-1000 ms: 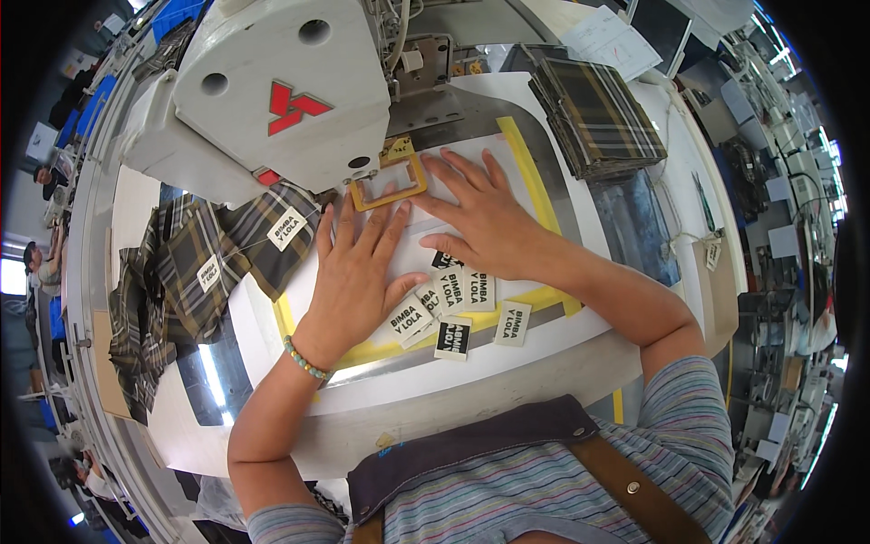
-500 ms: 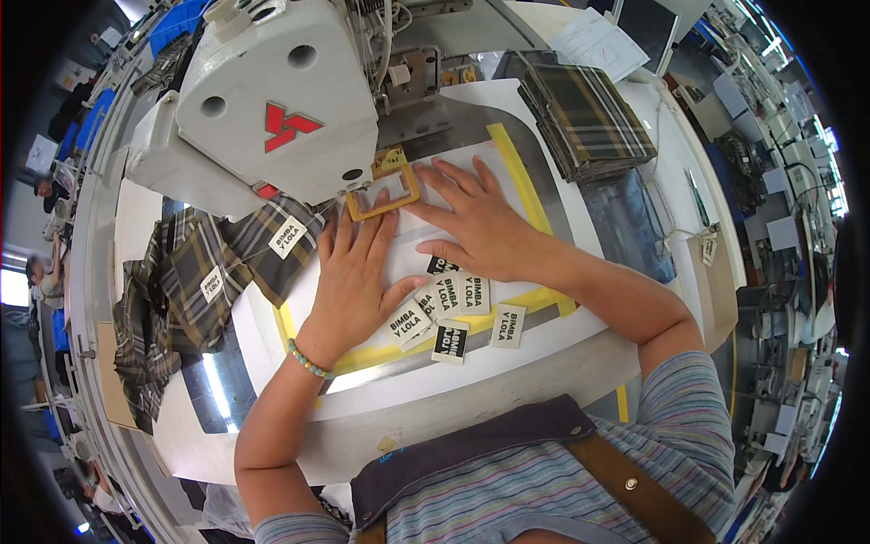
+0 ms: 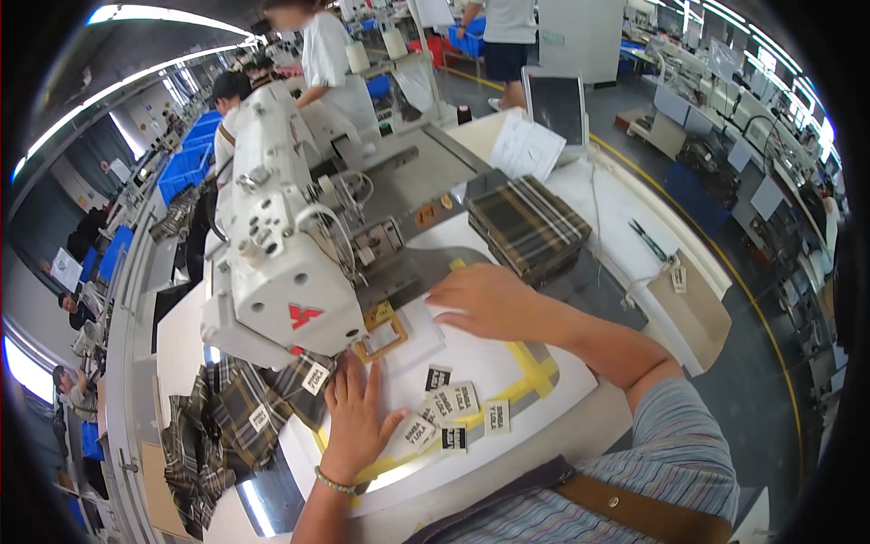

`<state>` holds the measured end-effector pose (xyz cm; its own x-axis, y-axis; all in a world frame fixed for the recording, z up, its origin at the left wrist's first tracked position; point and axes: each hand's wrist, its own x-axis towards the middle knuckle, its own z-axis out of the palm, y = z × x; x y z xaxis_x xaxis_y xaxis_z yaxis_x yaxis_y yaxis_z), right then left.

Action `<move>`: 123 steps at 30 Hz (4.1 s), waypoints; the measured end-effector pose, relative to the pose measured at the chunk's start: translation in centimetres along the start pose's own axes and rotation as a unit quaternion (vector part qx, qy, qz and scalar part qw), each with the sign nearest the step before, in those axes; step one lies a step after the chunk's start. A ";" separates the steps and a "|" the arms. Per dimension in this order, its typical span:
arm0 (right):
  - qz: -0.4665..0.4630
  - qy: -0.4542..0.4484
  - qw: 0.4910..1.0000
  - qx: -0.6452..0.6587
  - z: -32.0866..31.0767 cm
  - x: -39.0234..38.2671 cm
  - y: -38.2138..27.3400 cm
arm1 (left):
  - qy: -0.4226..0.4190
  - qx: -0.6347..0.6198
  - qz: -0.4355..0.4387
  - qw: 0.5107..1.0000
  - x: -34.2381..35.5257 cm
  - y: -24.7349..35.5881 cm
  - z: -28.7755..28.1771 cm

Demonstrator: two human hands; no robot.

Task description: The person uses a sewing machine to attach small rectangular brand labels to plaid fabric pieces. They repeatedly pick up a fabric piece, place a label on it, and guide it under the sewing machine needle to stitch the label in place before moving the finished piece to a stack.

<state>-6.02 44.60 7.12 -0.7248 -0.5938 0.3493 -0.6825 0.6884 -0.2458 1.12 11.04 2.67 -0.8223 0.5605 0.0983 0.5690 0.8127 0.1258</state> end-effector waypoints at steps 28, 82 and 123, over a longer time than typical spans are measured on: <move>0.143 0.061 0.987 0.032 -8.6 -6.8 7.8 | 0.265 -0.156 0.164 0.937 2.5 7.8 0.7; 0.172 0.614 0.584 0.503 -14.5 -13.6 23.3 | 0.190 -0.034 0.206 0.959 24.2 18.7 6.4; -0.223 0.056 0.971 -0.061 6.9 0.1 -1.7 | 0.067 0.015 -0.131 0.989 -5.3 -15.5 2.0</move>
<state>-5.63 40.48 1.33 -0.3405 -0.7994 0.4950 -0.9046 0.4221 0.0595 -3.36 -4.16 -1.79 -0.9316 0.3059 0.1965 0.3349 0.9325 0.1356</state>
